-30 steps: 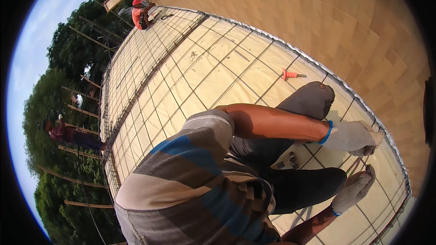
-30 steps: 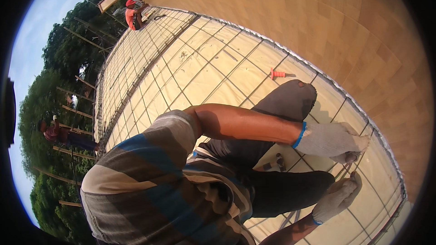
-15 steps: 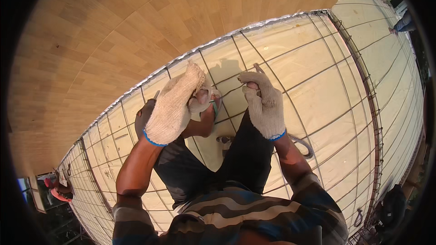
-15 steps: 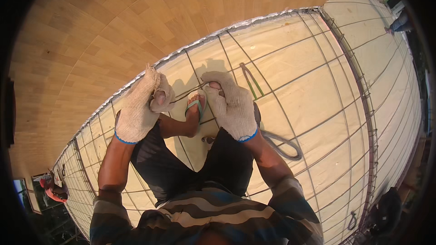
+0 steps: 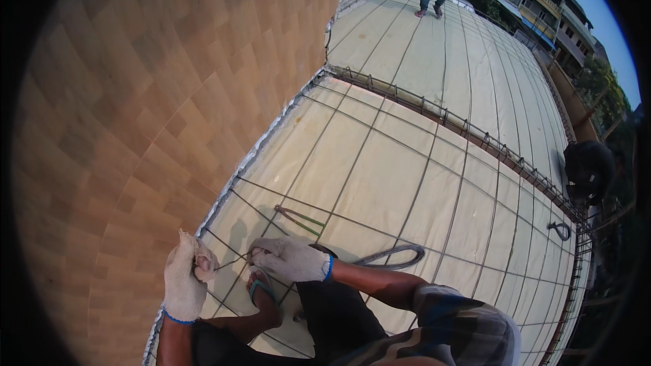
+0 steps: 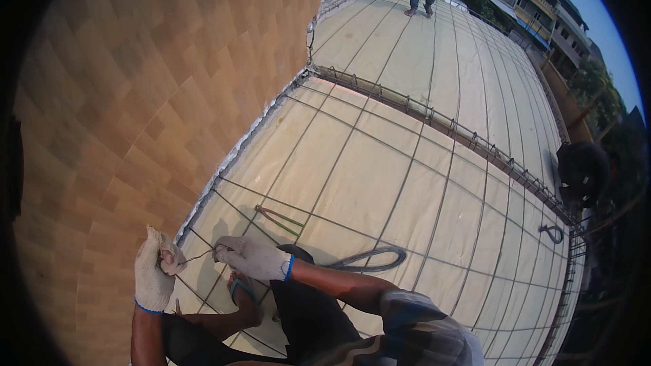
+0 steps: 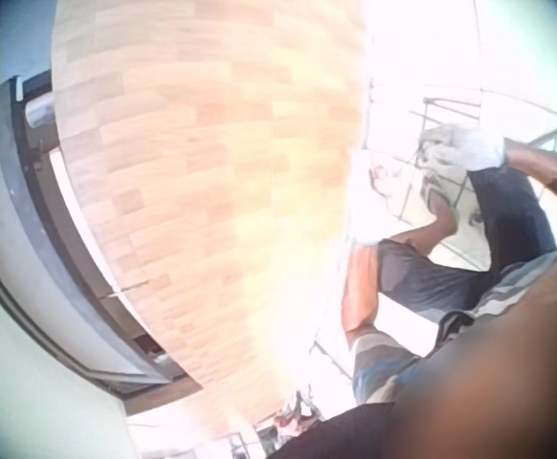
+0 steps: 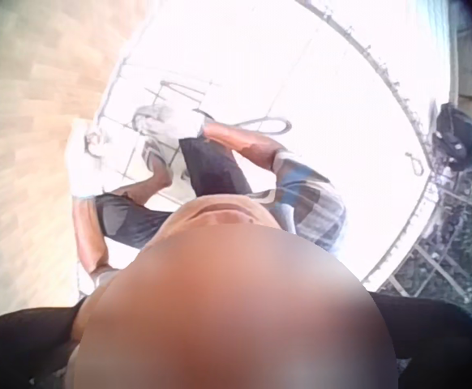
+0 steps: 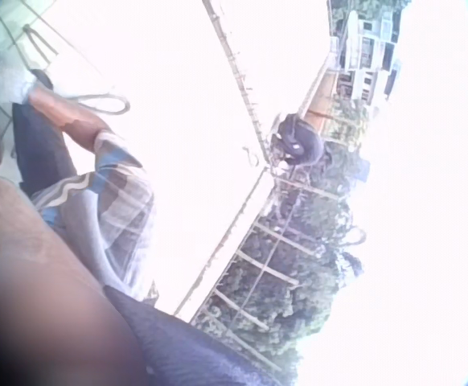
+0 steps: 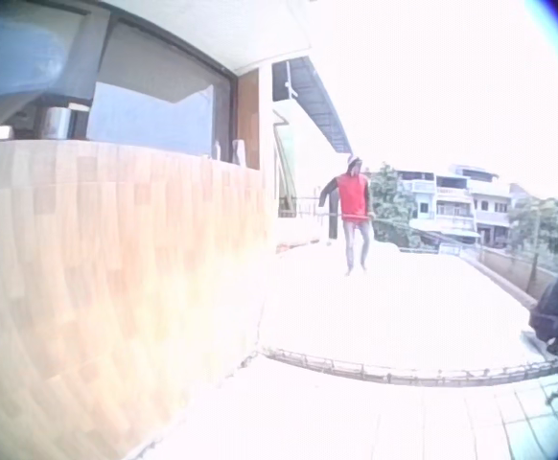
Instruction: The person secures a wire mesh to a curved surface using gloves, pliers, and wire. They repeatedly bend and twist wire ties to fasten the mesh along the edge of the structure.
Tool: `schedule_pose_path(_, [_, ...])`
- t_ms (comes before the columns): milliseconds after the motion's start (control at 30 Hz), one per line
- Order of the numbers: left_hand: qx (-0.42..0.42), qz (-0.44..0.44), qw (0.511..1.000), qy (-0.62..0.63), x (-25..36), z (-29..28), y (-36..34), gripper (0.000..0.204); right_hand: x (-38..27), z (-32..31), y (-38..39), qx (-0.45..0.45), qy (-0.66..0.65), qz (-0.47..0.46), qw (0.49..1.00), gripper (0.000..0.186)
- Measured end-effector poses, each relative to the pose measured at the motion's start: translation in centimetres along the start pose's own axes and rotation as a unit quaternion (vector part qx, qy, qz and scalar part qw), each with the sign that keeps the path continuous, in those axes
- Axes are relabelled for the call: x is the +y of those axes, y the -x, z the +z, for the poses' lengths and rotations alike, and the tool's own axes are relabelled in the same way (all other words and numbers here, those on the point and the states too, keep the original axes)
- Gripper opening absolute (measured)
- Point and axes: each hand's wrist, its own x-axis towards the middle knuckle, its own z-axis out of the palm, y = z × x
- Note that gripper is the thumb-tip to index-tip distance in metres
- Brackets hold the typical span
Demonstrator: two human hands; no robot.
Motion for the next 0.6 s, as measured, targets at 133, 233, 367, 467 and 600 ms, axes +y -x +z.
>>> schedule_pose_path(133, [-0.049, -0.034, 0.996, -0.064, 0.9, -2.5, -1.4, 0.056, 3.7, 3.0, 0.5, -0.246, -0.249, 0.103, 0.931, 0.039])
schedule_pose_path(233, [-0.030, -0.049, 0.969, -0.239, -0.8, -2.7, -1.8, 0.057, 3.9, 1.5, -0.2, -0.115, 0.020, -0.026, 0.993, 0.045])
schedule_pose_path(367, [-0.061, -0.063, 0.937, -0.338, -1.2, -2.5, -2.3, 0.054, 2.0, 1.4, -1.3, 0.033, 0.146, -0.073, 0.986, 0.053])
schedule_pose_path(467, [-0.059, -0.073, 0.946, -0.311, -2.4, -3.5, -2.6, 0.053, 2.4, 4.8, -2.4, -0.031, 0.056, -0.020, 0.998, 0.048])
schedule_pose_path(600, [-0.072, -0.144, 0.954, -0.253, -2.8, -5.8, -3.8, 0.046, 5.2, 5.6, -4.1, -0.117, -0.019, 0.057, 0.991, 0.044])
